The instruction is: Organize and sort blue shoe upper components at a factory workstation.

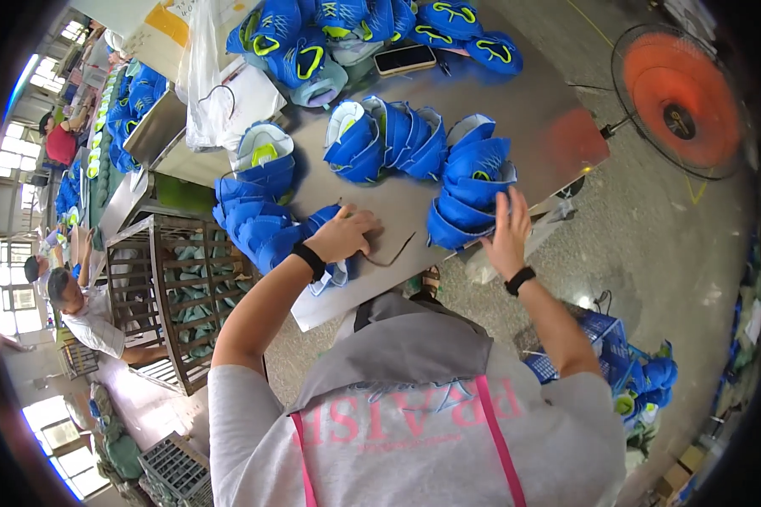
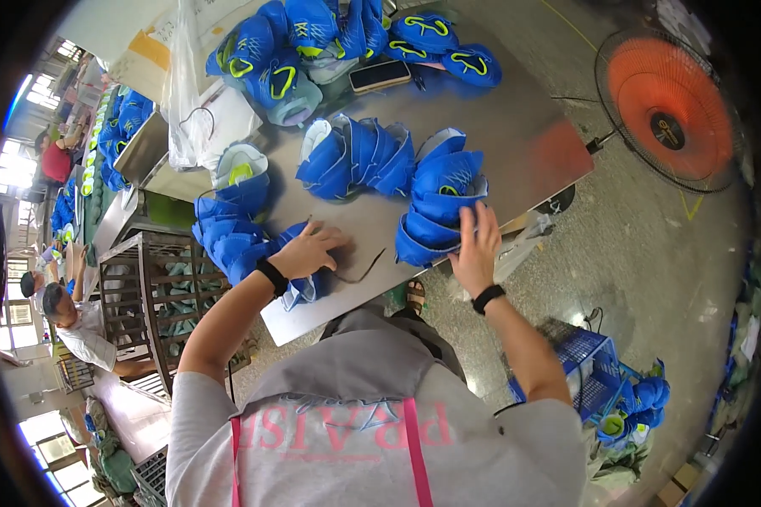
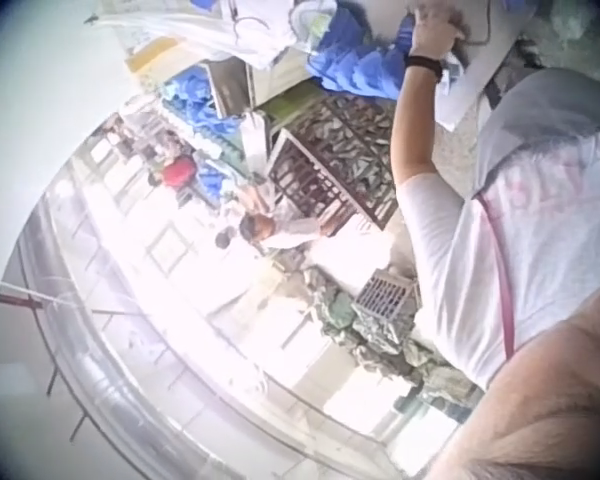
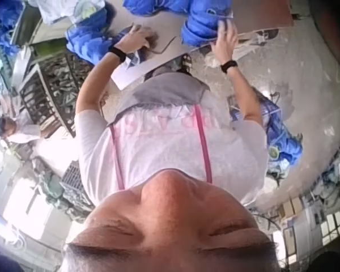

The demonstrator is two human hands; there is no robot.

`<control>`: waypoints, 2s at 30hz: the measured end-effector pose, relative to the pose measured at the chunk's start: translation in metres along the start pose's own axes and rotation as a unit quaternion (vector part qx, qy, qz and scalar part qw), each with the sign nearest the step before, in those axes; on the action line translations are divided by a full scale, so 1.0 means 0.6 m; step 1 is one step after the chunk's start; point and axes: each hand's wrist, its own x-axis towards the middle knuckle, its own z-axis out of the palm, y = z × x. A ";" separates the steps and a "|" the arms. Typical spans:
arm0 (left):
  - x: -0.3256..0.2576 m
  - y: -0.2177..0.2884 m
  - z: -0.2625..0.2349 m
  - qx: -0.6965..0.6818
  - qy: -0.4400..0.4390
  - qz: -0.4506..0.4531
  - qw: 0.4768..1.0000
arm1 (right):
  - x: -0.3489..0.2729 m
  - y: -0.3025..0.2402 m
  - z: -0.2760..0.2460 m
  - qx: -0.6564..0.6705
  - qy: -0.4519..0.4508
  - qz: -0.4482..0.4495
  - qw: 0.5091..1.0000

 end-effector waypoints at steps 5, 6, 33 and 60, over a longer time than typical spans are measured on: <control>0.059 -0.020 -0.041 -0.037 -0.032 0.027 0.998 | -0.048 0.077 0.072 0.330 0.018 0.244 0.912; 0.080 -0.030 -0.051 -0.063 0.092 -0.129 0.985 | -0.049 0.087 0.072 0.467 -0.051 0.303 0.829; 0.217 -0.106 -0.158 -0.308 0.373 -0.372 0.792 | 0.187 -0.026 -0.026 0.641 -0.114 0.096 0.752; -0.958 0.067 0.128 0.030 0.656 -0.472 0.588 | -0.149 -0.991 0.309 0.446 -0.305 -0.270 0.797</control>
